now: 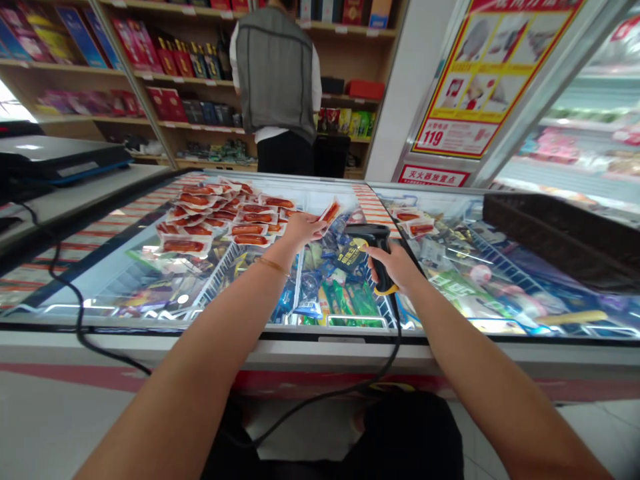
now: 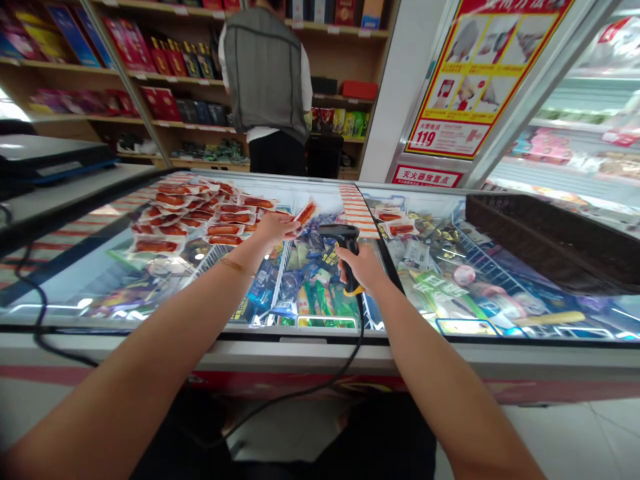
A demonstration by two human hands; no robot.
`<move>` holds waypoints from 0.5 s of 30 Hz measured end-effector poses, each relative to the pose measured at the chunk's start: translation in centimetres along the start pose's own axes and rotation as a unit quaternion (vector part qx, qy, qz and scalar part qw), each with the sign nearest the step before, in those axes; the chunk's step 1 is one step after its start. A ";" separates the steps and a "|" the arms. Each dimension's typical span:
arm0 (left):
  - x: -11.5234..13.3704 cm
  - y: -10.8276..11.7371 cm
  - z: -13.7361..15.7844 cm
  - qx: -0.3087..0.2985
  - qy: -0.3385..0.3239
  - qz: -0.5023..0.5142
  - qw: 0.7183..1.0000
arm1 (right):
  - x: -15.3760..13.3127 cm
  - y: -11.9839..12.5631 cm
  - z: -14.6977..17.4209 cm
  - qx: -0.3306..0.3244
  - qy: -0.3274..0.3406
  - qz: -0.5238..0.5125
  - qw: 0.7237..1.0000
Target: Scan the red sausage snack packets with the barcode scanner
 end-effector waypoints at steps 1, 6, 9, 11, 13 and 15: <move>-0.4 -0.4 -0.4 -0.001 -0.002 0.019 1.000 | 0.0 0.0 0.0 -0.003 0.004 0.003 1.000; -2.4 -0.6 -1.5 -0.027 -0.040 0.038 0.998 | 0.3 -0.2 0.3 -0.024 0.018 0.041 0.999; -2.7 -0.3 -1.8 -0.036 -0.037 0.052 0.997 | 0.3 -0.3 0.6 -0.035 0.027 0.069 0.997; -2.7 -0.3 -1.8 -0.035 -0.032 0.059 0.997 | 0.2 -0.4 0.8 -0.041 0.035 0.083 0.995; -2.7 -0.3 -1.9 -0.038 -0.036 0.061 0.997 | 0.1 -0.5 1.0 -0.047 0.044 0.098 0.993; -2.7 -0.4 -1.9 -0.047 -0.048 0.054 0.996 | 0.0 -0.6 1.2 -0.054 0.050 0.121 0.990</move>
Point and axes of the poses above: each hand's wrist, its own z-axis away from the middle knuckle, its own y-axis out of the back of the hand, x = y × z, the point moved 1 cm from there along -z, towards the middle knuckle, and after that the axes turned 8 degrees about y, right-handed, at the moved point
